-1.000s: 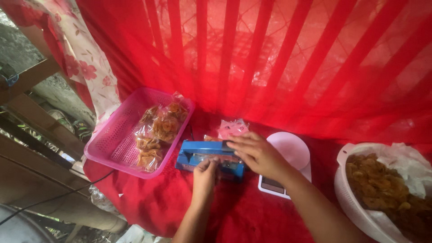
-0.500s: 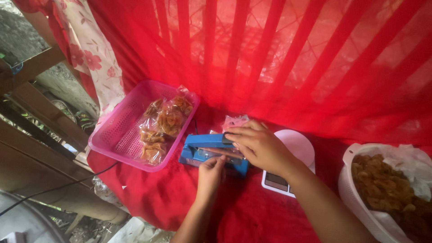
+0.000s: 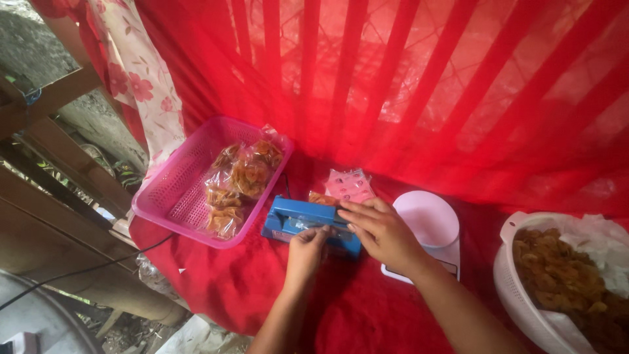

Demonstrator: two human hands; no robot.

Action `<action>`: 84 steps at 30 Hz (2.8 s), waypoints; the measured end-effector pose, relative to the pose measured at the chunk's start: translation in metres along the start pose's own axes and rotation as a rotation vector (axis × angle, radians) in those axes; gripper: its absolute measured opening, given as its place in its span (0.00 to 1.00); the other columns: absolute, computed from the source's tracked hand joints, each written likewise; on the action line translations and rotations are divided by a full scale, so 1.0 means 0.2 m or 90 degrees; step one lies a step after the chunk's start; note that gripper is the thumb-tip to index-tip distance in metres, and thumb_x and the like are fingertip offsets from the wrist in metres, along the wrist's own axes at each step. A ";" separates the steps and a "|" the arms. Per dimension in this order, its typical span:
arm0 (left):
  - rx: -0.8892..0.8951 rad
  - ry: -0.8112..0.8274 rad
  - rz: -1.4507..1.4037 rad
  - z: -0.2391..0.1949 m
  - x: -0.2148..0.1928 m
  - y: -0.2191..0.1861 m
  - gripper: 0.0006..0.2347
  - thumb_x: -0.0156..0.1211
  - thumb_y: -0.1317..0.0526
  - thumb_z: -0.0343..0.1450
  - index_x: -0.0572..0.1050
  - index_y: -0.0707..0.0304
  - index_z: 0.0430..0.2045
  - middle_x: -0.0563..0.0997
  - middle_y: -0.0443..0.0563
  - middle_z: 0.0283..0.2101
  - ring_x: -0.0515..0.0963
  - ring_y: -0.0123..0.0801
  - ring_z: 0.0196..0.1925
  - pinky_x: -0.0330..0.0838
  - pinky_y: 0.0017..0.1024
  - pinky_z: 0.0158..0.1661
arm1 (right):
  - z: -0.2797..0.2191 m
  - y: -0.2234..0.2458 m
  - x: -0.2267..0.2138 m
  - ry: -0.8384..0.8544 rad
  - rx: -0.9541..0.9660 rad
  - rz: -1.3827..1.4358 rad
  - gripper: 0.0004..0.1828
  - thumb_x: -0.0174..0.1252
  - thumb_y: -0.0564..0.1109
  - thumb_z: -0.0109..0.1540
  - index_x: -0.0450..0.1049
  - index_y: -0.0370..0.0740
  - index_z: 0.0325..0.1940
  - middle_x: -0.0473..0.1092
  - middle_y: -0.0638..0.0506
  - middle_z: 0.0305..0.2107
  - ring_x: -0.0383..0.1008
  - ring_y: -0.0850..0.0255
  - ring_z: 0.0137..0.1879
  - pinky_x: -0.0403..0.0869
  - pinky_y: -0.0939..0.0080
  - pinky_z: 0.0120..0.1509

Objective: The person weighs dried food items on a digital scale, places them into clear plastic bags, and seals the bags using a blue heat sealer. The sealed packages are then placed into a pink basket.

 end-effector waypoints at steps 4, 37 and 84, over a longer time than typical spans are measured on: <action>0.012 -0.003 -0.012 0.00 0.00 0.01 0.10 0.61 0.60 0.73 0.82 0.68 0.26 0.71 0.42 0.13 0.62 0.20 0.12 0.53 0.22 0.17 | -0.03 -0.02 0.03 -0.022 -0.019 0.006 0.20 0.62 0.38 0.60 0.78 0.42 0.57 0.76 0.51 0.57 0.72 0.56 0.51 0.74 0.59 0.57; -0.016 -0.008 -0.026 -0.03 0.01 -0.02 0.09 0.61 0.60 0.72 0.82 0.68 0.29 0.74 0.45 0.15 0.66 0.21 0.12 0.56 0.20 0.16 | -0.10 -0.08 0.18 -0.177 -0.059 -0.054 0.14 0.58 0.37 0.64 0.78 0.38 0.53 0.75 0.48 0.54 0.73 0.52 0.59 0.69 0.52 0.66; 0.007 -0.023 -0.012 -0.01 0.15 -0.05 0.06 0.58 0.63 0.73 0.81 0.66 0.30 0.71 0.44 0.14 0.63 0.20 0.12 0.52 0.20 0.15 | 0.10 -0.03 -0.05 -0.136 -0.076 -0.026 0.18 0.62 0.42 0.63 0.77 0.41 0.58 0.76 0.49 0.54 0.74 0.53 0.62 0.64 0.51 0.71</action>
Point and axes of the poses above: each hand's wrist, its own z-axis towards the middle knuckle, its own x-axis out of the palm, y = z × x, the point moved 1 cm from there along z, towards the middle knuckle
